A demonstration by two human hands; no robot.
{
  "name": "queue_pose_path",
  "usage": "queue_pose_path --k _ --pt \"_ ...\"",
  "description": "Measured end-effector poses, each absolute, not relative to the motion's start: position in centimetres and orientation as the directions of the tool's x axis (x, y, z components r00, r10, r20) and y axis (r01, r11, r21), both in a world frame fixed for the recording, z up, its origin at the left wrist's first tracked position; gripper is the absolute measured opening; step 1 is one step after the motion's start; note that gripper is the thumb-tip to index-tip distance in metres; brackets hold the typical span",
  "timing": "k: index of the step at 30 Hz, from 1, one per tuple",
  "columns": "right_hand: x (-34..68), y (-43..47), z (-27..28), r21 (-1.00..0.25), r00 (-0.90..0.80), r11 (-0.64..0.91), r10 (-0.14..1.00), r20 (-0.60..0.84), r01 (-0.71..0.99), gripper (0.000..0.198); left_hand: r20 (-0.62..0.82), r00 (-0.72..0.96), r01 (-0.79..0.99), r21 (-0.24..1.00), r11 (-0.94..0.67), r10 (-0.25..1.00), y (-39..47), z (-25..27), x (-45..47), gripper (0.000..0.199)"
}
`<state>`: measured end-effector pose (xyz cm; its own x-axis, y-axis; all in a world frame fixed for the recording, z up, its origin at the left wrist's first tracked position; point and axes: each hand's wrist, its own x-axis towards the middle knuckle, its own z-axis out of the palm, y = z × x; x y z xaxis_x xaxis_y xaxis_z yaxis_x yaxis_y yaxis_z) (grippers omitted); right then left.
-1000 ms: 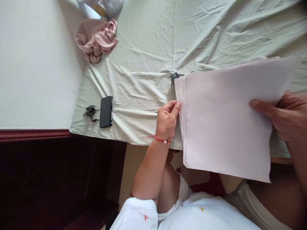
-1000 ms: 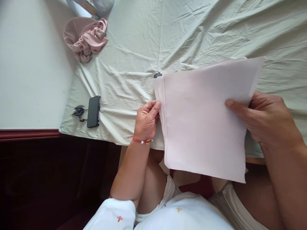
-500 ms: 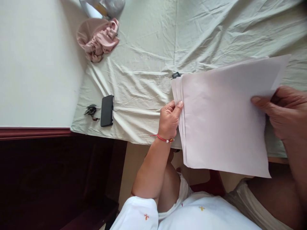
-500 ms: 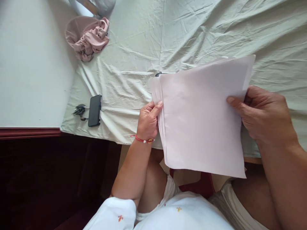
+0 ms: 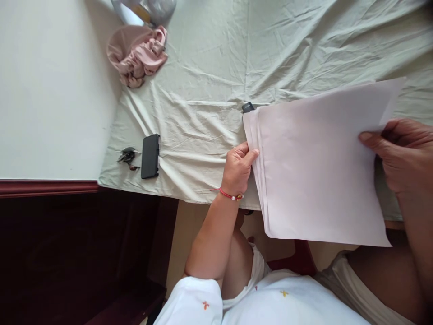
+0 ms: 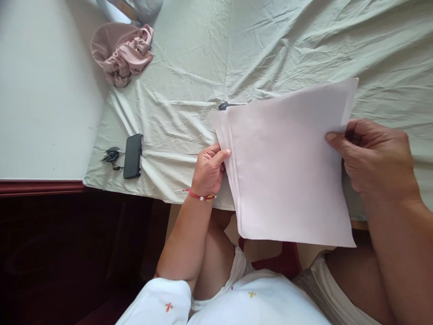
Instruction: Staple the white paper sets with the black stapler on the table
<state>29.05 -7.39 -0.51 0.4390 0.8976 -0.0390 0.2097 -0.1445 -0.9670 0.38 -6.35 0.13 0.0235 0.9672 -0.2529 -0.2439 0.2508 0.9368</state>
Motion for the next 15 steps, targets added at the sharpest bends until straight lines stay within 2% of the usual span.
queue_pose_path --k 7,12,15 --pt "29.16 -7.02 -0.92 -0.974 0.433 -0.121 0.901 -0.026 0.192 0.021 -0.256 0.062 -0.231 0.936 0.264 0.965 -6.27 0.08 0.02 0.024" --pt "29.54 -6.72 -1.22 -0.983 0.434 -0.132 0.898 -0.065 0.125 0.027 -0.259 0.057 -0.229 0.937 0.265 0.964 -6.14 0.09 0.11 0.02" --pt "29.62 -6.79 -1.1 -0.976 0.454 -0.16 0.888 -0.076 0.149 0.029 -0.265 0.047 -0.212 0.939 0.269 0.963 -6.02 0.2 0.22 0.016"
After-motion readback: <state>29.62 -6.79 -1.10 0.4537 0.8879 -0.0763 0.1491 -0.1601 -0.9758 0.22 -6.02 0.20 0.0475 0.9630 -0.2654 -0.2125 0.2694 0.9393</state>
